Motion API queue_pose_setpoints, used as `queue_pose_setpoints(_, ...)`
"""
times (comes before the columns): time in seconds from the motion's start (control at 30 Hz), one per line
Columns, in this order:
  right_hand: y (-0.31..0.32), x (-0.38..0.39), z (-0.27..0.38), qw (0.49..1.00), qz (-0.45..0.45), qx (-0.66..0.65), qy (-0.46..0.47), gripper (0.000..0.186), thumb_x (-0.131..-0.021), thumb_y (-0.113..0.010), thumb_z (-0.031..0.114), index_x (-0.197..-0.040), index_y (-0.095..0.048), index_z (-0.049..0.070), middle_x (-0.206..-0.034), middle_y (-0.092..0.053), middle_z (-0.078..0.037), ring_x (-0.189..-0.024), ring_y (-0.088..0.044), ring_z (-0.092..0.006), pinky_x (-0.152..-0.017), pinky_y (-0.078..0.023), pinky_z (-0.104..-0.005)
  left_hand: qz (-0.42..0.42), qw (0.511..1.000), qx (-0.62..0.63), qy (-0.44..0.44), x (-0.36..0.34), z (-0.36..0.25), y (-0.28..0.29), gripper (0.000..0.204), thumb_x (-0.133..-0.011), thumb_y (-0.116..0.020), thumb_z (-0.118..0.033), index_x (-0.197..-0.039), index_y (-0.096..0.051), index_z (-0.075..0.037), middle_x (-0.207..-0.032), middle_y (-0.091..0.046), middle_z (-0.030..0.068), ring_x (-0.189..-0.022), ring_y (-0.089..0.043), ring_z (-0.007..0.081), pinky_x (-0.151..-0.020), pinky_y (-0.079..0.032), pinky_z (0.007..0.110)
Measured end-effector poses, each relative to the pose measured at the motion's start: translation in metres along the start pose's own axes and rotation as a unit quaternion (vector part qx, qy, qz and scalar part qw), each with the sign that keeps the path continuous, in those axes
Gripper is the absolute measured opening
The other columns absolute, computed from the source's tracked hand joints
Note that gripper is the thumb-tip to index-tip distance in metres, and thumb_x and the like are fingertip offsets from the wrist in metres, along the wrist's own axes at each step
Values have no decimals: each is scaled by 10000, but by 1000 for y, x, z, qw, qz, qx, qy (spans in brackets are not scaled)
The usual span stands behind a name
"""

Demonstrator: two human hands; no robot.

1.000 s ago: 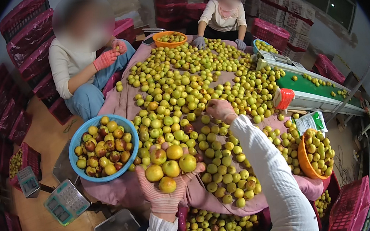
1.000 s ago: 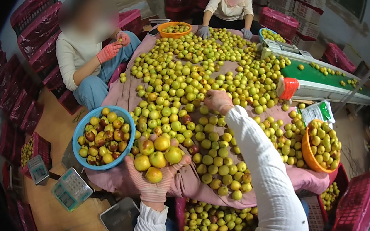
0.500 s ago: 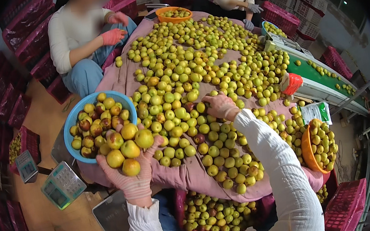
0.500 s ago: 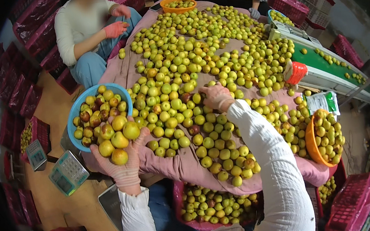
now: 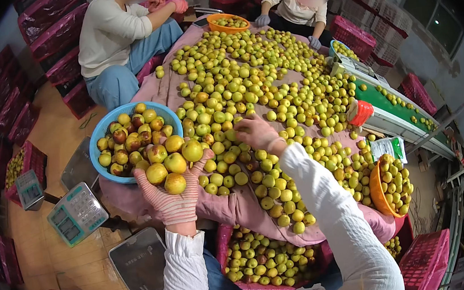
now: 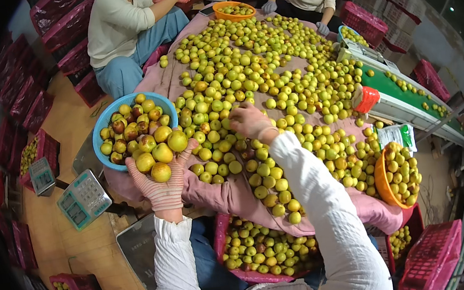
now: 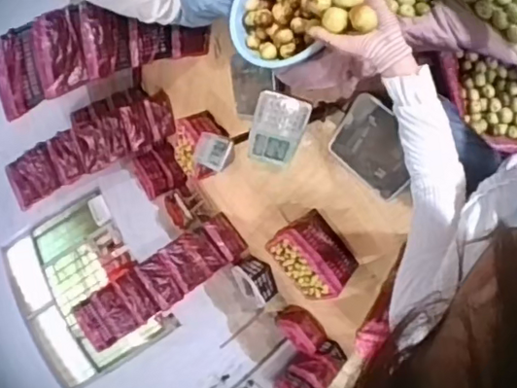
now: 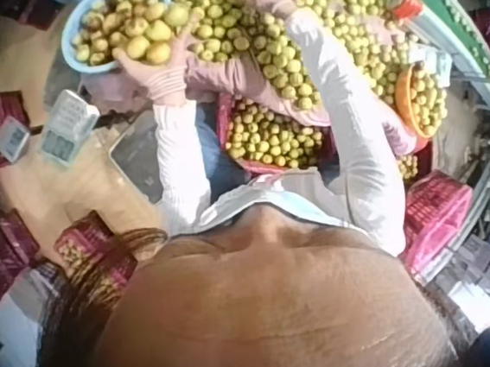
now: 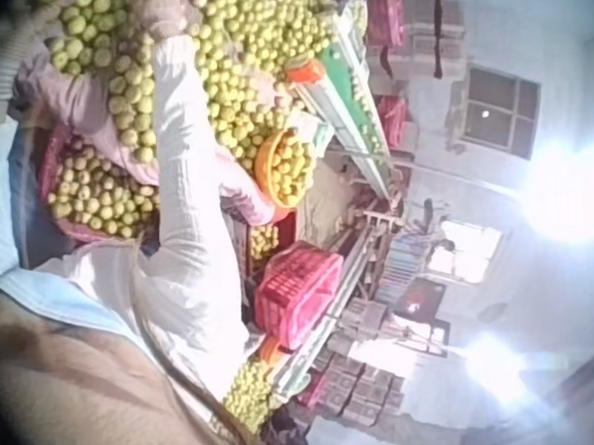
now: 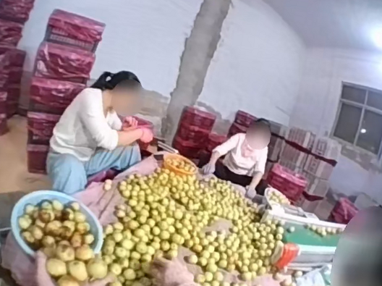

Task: The person sorts green plums from a large pile on a table into pink crates and bowls. They pick up individual plums, inspect them, and place them into containers while seated on the floor.

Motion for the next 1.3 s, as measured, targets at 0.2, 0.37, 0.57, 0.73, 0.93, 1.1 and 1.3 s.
queue_pose_setpoints(0.2, -1, -21, 60, 959, 152, 228, -75, 437, -894, -568, 365, -1315, -599, 255, -1355, -476, -139, -1196, -549, -360, -931, -529, -452, 3, 1000, 27, 13, 4, -9, -3, 729, -921, -459, -653, -1432, -408, -135, -1455, -445, 80, -1359, -387, 410, -1028, -241, 823)
queue_pose_setpoints(0.37, 24, 34, 43, 933, 218, 287, -16, 507, -832, -644, 330, -1324, -569, 231, -1325, -473, -157, -1189, -553, -358, -952, -504, -448, 16, 1000, 23, 14, 4, -7, -2, 767, -894, -491, -669, -1440, -399, -140, -1446, -438, 95, -1347, -385, 428, -1036, -235, 819)
queue_pose_setpoints(0.57, 42, 0, 35, 967, 128, 203, -83, 501, -841, -633, 348, -1331, -591, 253, -1319, -476, -184, -1199, -554, -362, -953, -514, -441, -2, 999, 46, 18, 7, -1, -7, 766, -886, -498, -673, -1429, -407, -142, -1432, -434, 129, -1330, -391, 449, -1024, -262, 818)
queue_pose_setpoints(0.73, -17, -61, 44, 934, 94, 321, -126, 461, -879, -645, 339, -1336, -589, 341, -1377, -475, -107, -1251, -517, -334, -972, -515, -438, -8, 999, 31, -10, 6, -9, -9, 725, -905, -479, -660, -1392, -420, -127, -1426, -430, 122, -1321, -389, 468, -1001, -305, 811)
queue_pose_setpoints(0.93, -45, -103, 15, 891, 117, 404, -169, 391, -923, -611, 335, -1314, -591, 335, -1349, -485, -142, -1221, -539, -326, -945, -505, -435, 34, 998, 17, 47, 7, -3, -7, 766, -890, -501, -670, -1408, -420, -112, -1397, -453, 134, -1309, -426, 411, -1024, -298, 791)
queue_pose_setpoints(1.1, -39, -74, 41, 922, 89, 352, -136, 421, -923, -607, 301, -1342, -573, 275, -1331, -481, -151, -1213, -532, -324, -911, -522, -411, 58, 995, 26, 82, 12, 2, -10, 783, -888, -501, -672, -1418, -411, -103, -1397, -466, 150, -1305, -448, 394, -1013, -311, 787)
queue_pose_setpoints(1.3, 21, 34, 1, 977, 36, -190, -93, 528, -899, -659, 488, -1341, -554, 220, -1208, -561, -117, -1065, -595, -229, -716, -535, -350, 47, 981, 71, 174, 15, 33, -9, 658, -888, -529, -662, -1359, -493, -205, -1406, -488, 140, -1310, -453, 399, -1007, -296, 801)
Point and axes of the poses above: each hand's wrist, its own x-axis away from the middle knuckle, its own y-axis out of the back of the hand, z = x × y, the point moved 4 cm from there along -x, towards the middle knuckle
